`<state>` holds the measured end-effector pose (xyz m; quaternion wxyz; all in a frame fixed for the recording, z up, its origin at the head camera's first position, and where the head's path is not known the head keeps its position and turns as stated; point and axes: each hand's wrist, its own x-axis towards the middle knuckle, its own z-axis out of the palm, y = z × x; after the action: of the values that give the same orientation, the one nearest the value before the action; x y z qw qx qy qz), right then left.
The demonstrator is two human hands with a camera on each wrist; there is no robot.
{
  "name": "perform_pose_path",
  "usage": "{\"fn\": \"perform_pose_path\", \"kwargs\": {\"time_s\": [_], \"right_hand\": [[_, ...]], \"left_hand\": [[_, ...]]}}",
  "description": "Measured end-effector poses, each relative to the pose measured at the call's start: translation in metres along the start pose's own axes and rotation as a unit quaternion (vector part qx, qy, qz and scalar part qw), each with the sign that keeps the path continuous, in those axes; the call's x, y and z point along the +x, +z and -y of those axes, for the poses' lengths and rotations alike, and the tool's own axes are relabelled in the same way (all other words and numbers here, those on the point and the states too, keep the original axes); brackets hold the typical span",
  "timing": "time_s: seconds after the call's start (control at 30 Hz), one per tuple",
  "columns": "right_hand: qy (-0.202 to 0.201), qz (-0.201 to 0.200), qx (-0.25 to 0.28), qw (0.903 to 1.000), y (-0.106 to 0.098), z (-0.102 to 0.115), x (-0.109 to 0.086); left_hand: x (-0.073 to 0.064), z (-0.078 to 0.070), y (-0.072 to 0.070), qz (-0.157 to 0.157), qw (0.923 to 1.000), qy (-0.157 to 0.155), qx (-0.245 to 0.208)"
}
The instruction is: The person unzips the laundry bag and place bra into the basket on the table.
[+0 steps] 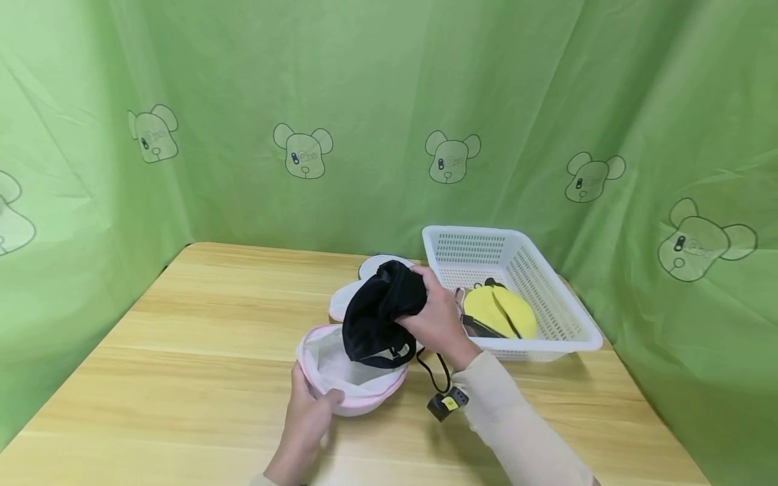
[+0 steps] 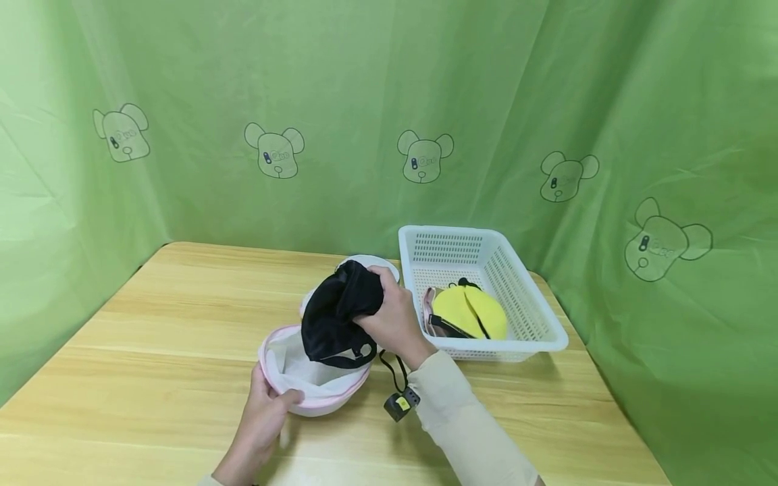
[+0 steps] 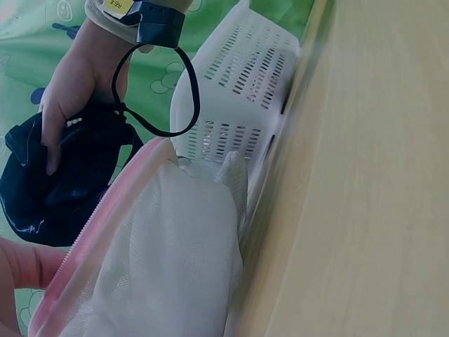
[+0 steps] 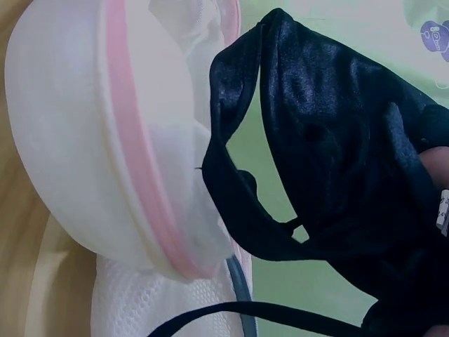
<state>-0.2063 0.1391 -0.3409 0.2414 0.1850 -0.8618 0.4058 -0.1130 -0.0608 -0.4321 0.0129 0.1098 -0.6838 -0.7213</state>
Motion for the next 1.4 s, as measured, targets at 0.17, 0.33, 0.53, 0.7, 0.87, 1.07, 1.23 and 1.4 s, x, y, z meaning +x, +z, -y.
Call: {"fn": "perform_pose_path", "kwargs": {"time_s": [0.17,0.33,0.53,0.7,0.87,1.07,1.23,1.4], "right_hand": [[0.002,-0.005,0.000,1.0000,-0.003,-0.002,0.002],[-0.012,-0.015,0.007,0.9998,-0.006,-0.005,0.003],[-0.013,-0.017,0.004,0.9998,-0.012,-0.006,0.006],[-0.008,-0.024,0.002,0.9997,-0.017,-0.007,0.008],[0.005,-0.029,0.005,0.9996,-0.021,-0.007,0.010],[0.022,-0.039,0.005,0.9990,-0.027,-0.011,0.013],[0.019,-0.048,0.000,0.9986,-0.034,-0.012,0.017],[0.021,-0.058,-0.012,0.9980,-0.041,-0.013,0.020]], "left_hand": [[0.000,0.000,0.000,0.000,1.0000,-0.001,0.003],[0.000,0.000,-0.001,0.003,1.0000,-0.002,0.003],[0.000,-0.001,0.000,0.000,1.0000,-0.002,0.003],[-0.001,-0.001,0.000,-0.004,1.0000,-0.006,0.000],[0.001,0.000,-0.001,-0.012,0.9999,-0.006,-0.001],[0.003,-0.001,-0.002,-0.022,0.9997,-0.001,-0.006],[0.003,-0.002,-0.004,-0.031,0.9995,-0.009,-0.004],[0.003,-0.004,-0.007,-0.028,0.9995,-0.016,0.001]]}}
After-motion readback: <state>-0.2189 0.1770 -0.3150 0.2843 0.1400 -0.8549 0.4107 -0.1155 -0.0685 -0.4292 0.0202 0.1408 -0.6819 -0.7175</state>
